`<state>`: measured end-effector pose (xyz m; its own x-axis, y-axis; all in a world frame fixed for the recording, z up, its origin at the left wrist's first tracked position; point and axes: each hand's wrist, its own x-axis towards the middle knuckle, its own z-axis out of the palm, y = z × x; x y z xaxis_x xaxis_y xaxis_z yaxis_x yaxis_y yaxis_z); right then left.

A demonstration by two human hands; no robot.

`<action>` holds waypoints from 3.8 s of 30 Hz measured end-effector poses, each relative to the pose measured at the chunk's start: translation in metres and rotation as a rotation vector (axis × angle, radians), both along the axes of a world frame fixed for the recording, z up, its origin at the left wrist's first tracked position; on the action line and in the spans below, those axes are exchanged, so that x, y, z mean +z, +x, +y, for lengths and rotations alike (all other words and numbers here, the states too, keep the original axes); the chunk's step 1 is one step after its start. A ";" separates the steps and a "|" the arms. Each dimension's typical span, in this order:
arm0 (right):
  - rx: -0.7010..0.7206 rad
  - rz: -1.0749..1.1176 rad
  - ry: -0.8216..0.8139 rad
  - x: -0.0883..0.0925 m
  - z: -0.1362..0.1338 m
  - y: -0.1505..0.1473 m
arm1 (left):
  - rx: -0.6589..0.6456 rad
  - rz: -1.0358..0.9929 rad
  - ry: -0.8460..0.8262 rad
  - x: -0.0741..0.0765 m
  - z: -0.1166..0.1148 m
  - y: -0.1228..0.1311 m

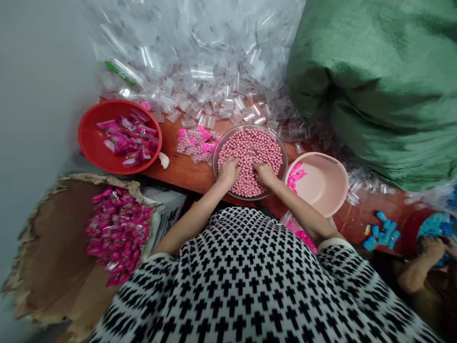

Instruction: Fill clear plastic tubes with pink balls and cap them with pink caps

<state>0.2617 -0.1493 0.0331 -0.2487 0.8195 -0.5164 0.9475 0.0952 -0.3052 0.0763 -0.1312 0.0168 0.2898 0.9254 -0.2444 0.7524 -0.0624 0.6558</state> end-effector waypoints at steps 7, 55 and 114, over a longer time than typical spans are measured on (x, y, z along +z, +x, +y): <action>-0.613 0.955 -0.028 -0.020 -0.014 -0.004 | -0.042 -0.318 0.107 0.013 -0.004 -0.005; -1.067 0.140 0.300 -0.007 -0.085 0.142 | 0.061 -0.720 -0.235 0.021 -0.002 0.027; -0.241 0.613 0.405 0.051 -0.059 0.034 | -0.197 -0.635 -0.059 0.039 -0.029 0.030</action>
